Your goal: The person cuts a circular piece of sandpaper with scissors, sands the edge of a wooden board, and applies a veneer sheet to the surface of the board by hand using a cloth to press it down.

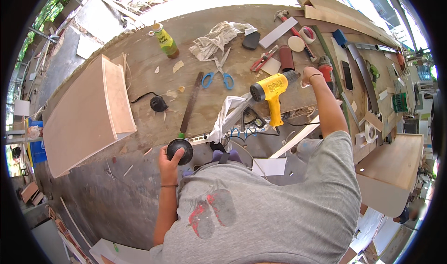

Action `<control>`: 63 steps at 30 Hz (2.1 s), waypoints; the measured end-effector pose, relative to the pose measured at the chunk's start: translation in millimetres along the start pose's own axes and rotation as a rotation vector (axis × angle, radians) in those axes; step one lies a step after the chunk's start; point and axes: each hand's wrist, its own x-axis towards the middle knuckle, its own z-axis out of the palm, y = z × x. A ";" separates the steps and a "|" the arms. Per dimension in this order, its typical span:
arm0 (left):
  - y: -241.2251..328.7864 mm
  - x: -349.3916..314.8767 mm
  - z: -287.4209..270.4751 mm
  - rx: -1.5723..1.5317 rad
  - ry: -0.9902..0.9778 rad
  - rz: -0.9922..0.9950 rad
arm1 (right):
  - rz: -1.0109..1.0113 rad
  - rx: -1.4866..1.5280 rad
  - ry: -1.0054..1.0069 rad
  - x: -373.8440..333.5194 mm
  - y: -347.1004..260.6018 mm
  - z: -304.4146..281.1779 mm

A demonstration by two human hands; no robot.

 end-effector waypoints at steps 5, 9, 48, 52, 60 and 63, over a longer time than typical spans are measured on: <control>-10.8 12.5 8.5 -0.243 -0.072 -0.173 | -0.081 0.027 0.228 -12.1 -27.3 -23.0; -15.9 44.1 33.2 -0.319 -0.292 -0.258 | -0.431 0.143 0.483 6.3 -77.8 -19.5; -60.6 -10.2 -108.9 -0.215 -0.036 0.047 | -1.269 0.946 -0.596 -327.9 -425.9 27.8; -73.6 -81.1 -196.0 -0.951 0.013 0.084 | -1.477 0.533 -0.609 -384.0 -509.5 82.3; -81.1 -179.0 -360.9 -0.523 0.529 0.004 | -1.779 0.186 -0.349 -532.3 -659.1 131.5; -98.1 -206.0 -422.0 -0.597 0.706 0.099 | -1.841 0.077 -0.480 -577.3 -720.3 143.7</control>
